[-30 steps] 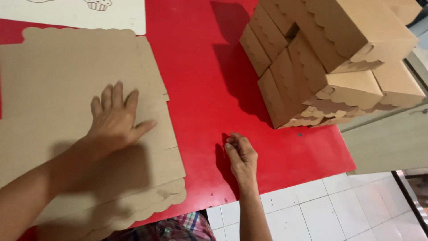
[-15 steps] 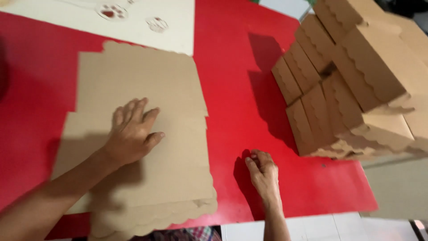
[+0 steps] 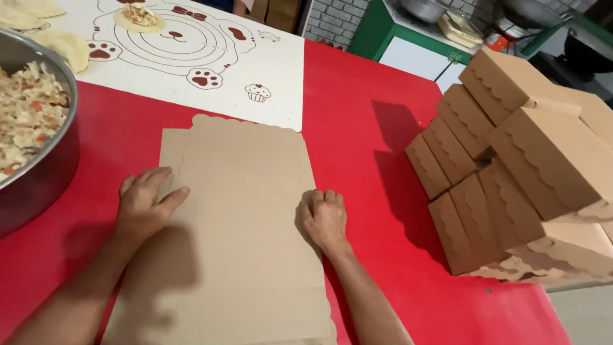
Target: Folding and assembling cardboard boxes from flat sheets by tucking in tabs.
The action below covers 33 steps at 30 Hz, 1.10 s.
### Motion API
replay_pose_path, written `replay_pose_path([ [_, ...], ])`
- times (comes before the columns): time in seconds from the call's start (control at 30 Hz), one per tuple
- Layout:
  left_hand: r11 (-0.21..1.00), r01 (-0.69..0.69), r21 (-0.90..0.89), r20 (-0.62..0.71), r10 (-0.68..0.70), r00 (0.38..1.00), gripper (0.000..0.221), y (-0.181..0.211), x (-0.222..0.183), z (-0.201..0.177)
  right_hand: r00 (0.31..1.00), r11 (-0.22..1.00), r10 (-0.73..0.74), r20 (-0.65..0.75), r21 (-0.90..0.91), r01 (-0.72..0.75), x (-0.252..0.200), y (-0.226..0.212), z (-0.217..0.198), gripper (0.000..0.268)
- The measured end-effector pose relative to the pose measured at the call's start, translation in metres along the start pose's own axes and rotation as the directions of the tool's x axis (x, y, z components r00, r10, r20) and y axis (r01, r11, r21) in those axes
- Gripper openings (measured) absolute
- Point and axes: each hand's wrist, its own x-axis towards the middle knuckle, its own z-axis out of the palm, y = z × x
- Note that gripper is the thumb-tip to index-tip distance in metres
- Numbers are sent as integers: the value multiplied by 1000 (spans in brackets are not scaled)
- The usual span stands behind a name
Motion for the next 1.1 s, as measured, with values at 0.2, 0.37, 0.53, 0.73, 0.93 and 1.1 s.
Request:
replay_pose_path([
  [0.2,999,12,-37,-67,-15,998,76,1,5,2,999,992,24,-26,127,-20,4,16,-2,40],
  [0.37,982,77,-174,-84,-92,992,80,-15,13,7,999,993,49,6,110,-49,3,9,-7,40],
  [0.53,993,114,-19,-119,-116,986,79,-10,32,16,998,992,58,-14,110,-56,6,9,-8,39],
  [0.73,935,303,-183,-87,-322,943,80,4,35,7,994,995,40,-103,99,-30,7,14,9,38],
  [0.93,889,408,-208,-93,-434,896,72,28,41,-7,995,995,48,-88,93,-40,7,11,7,40],
  [1.1,692,563,-452,137,-569,811,69,41,50,-28,994,997,48,-93,64,-42,8,12,11,43],
])
